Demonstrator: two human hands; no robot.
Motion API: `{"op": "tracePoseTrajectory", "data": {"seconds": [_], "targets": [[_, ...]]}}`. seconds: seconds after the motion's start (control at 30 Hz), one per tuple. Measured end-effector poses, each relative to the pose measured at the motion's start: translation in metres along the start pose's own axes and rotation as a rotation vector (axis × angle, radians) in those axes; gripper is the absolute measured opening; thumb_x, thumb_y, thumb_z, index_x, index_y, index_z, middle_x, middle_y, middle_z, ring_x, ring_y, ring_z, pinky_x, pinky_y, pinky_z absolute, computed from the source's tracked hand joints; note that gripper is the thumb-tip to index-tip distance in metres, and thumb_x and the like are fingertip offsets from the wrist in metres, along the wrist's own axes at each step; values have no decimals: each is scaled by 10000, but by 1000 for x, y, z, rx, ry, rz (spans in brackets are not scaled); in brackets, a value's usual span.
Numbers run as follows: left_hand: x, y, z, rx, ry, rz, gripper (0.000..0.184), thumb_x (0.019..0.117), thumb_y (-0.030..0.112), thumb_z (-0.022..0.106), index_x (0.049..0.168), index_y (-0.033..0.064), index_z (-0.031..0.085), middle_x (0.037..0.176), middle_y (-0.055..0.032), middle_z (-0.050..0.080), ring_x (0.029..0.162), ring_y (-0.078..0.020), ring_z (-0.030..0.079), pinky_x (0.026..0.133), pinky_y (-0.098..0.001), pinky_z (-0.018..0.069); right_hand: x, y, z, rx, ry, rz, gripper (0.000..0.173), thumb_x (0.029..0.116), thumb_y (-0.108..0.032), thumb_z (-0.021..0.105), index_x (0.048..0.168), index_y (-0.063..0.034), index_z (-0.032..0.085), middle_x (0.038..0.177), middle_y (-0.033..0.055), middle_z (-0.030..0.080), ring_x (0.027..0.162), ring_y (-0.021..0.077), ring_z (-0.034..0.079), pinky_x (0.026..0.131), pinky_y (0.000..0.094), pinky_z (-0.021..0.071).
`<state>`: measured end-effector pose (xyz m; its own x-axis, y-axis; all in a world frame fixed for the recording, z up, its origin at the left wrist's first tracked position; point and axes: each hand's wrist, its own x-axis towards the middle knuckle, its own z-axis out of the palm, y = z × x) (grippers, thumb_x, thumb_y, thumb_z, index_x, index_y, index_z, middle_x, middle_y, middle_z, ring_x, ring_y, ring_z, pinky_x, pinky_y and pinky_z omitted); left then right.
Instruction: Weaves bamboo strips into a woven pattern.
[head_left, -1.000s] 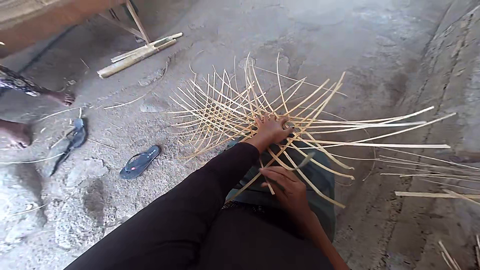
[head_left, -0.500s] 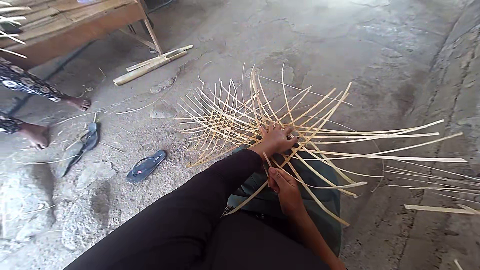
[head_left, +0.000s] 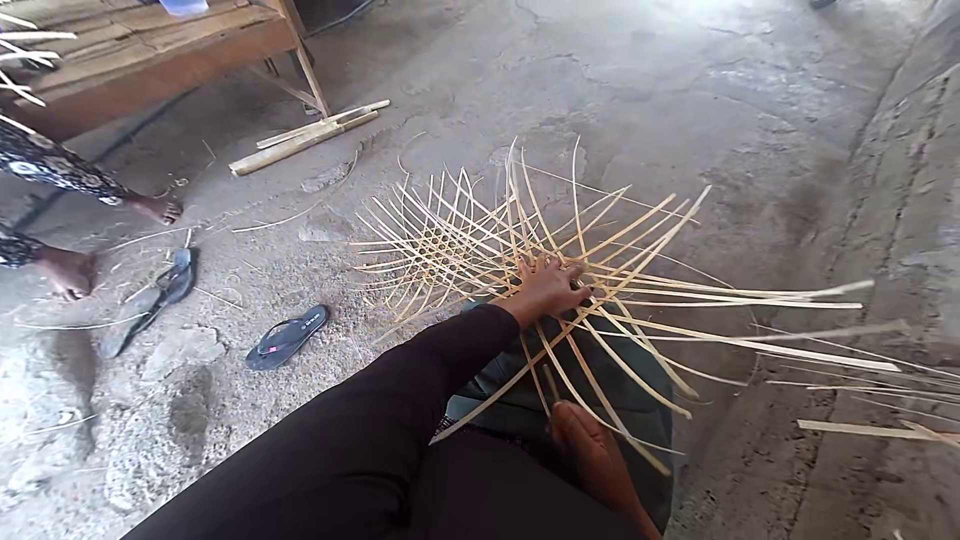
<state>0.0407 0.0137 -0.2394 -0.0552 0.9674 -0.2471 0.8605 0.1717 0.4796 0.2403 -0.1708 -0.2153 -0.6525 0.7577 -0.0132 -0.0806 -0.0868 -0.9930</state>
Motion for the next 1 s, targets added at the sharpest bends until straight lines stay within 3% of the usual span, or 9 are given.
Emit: {"op": "tracePoseTrajectory", "data": {"seconds": [0.07,0.17,0.3,0.43,0.5,0.6,0.73,0.8,1.0], "targets": [[3,-4,-3,4,-15,15,630,988,699,413,1550,414,430,1624,-158,366,1530,-466,212,1097,-854,76,2,1,-17,-100,-189,-61,228,1024,-301,623,956,-119,741,1021,-31,716,1000,62,653,908,260,547],[-3,-11,-9,-7,-35,45,609,994,682,438,1546,424,432,1603,-141,394,1508,-447,266,1098,-845,106,-4,-12,-41,-233,-325,14,534,839,-297,842,1306,-83,697,1438,69,604,1364,195,537,1136,391,481],[-20,-18,-12,34,-25,80,634,991,700,408,1566,434,388,1649,-133,324,1541,-453,187,1106,-848,60,-7,-19,-49,-289,151,27,547,905,-121,740,1409,6,572,1328,123,670,1151,208,693,956,360,609],[-43,-18,-13,98,17,112,636,1000,688,409,1566,398,405,1640,-127,340,1550,-449,147,1124,-826,34,3,-3,-49,-616,393,-297,472,973,-235,707,1348,42,634,1375,186,645,1219,220,671,1035,347,571],[-49,-19,-13,137,16,115,659,991,712,392,1576,409,379,1660,-116,312,1560,-438,119,1130,-820,16,4,2,-46,-675,438,-374,450,994,-207,677,1356,55,627,1374,191,647,1259,220,648,1082,352,535],[-52,-18,-17,201,36,136,696,964,718,442,1588,425,344,1672,-114,284,1558,-443,118,1119,-824,7,3,5,-46,-740,477,-474,229,999,-145,647,1131,-5,770,1190,102,758,1160,166,708,1037,318,564],[-44,-6,-22,157,144,309,694,930,517,652,1563,354,420,1665,-84,305,1558,-390,180,1133,-813,55,-1,7,-47,-880,411,-459,245,999,-223,670,1170,-86,779,1148,57,771,1066,125,728,958,280,584],[-33,-3,-15,122,124,390,599,1002,473,583,1565,346,426,1677,-52,297,1571,-343,173,1153,-789,73,-3,8,-47,-921,386,-466,263,996,-248,673,1188,-101,779,1143,69,771,1036,146,735,923,297,591],[-12,-6,-2,158,-79,339,588,1060,601,318,1619,423,270,1709,-17,228,1582,-330,141,1169,-771,41,0,9,-52,-992,323,-665,258,1027,-246,641,1198,-99,766,1241,68,742,1206,170,682,1074,320,530]]}}
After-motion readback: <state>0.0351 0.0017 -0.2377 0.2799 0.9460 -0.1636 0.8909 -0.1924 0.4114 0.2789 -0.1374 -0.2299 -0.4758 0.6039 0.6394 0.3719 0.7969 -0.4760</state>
